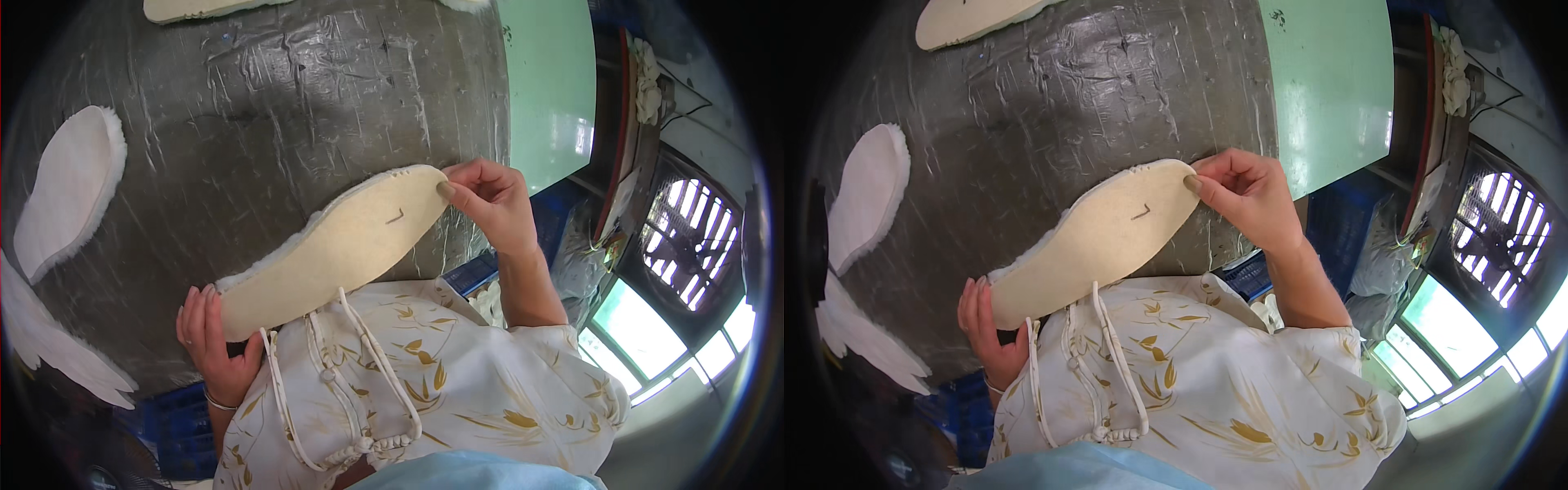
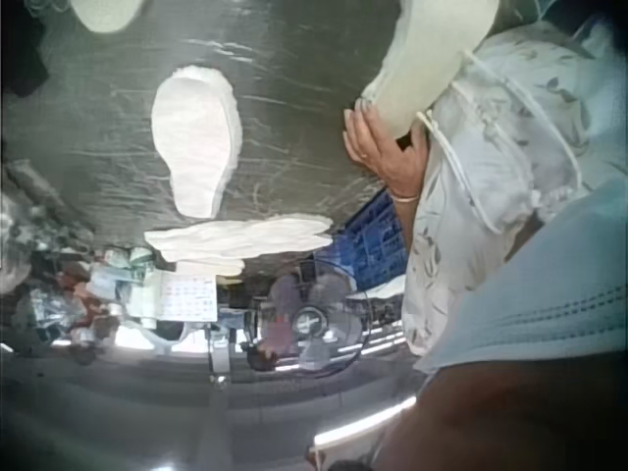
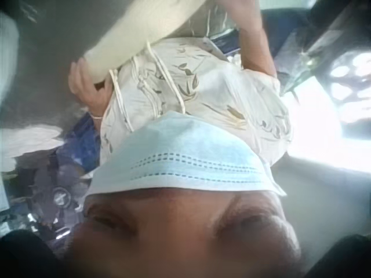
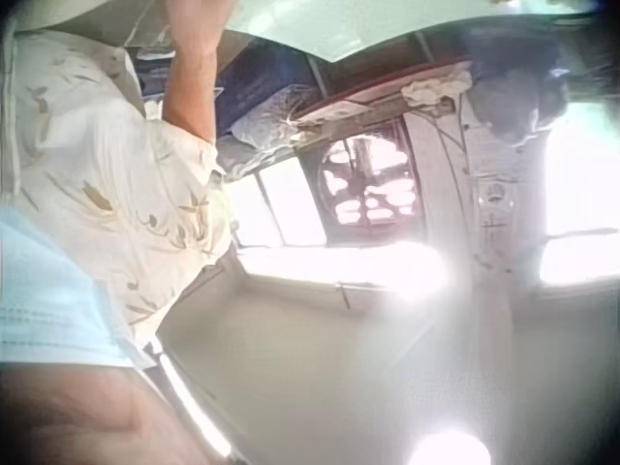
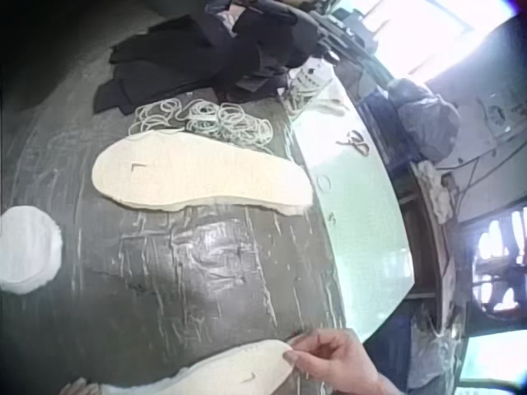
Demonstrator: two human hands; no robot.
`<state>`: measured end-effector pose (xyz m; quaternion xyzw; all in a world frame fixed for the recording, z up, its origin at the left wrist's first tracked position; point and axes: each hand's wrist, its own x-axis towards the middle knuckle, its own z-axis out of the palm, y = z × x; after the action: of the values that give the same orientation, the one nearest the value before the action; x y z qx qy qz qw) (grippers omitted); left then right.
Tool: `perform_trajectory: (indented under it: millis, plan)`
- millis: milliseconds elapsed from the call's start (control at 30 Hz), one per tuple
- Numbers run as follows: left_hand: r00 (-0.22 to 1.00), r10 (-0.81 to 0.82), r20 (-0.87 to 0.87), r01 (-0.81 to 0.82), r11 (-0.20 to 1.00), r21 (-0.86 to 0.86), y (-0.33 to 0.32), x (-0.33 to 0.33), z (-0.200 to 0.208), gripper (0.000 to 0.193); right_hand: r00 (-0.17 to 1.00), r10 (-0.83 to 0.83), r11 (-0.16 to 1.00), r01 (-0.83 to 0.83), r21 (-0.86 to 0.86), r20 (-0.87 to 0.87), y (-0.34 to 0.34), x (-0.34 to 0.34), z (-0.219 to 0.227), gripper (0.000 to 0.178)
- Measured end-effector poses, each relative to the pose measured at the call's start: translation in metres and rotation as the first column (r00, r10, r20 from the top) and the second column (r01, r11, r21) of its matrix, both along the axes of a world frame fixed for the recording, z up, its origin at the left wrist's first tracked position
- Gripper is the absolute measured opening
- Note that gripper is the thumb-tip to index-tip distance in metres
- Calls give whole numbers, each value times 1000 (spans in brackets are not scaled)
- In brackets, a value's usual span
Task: Inspecting, stacking, and bagging shoe insoles at a manufacturing workstation.
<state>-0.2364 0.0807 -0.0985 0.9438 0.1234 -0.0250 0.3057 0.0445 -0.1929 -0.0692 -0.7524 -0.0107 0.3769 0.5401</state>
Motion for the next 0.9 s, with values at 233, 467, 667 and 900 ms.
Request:
perform_trajectory:
  millis: [233, 467, 667, 900]
  plan:
    - [1000, -3, -2, 3, 1000, 26, 0, -1, -1, 69, 999, -7, 998, 10, 61, -45, -2, 0, -2, 7]
    - [1000, -15, -23, 16, 1000, 26, 1, -3, 0, 69, 1000, 15, 1000, -15, 11, 6, 1, -2, -1, 7]
    - [1000, -12, -16, 12, 1000, 17, 2, -4, -2, 70, 995, 81, 995, -77, -65, 60, 4, 0, 2, 8]
    - [996, 20, -88, -35, 984, -173, 9, 21, 44, 68, 973, 124, 992, -115, -56, 195, 9, -4, 3, 9]
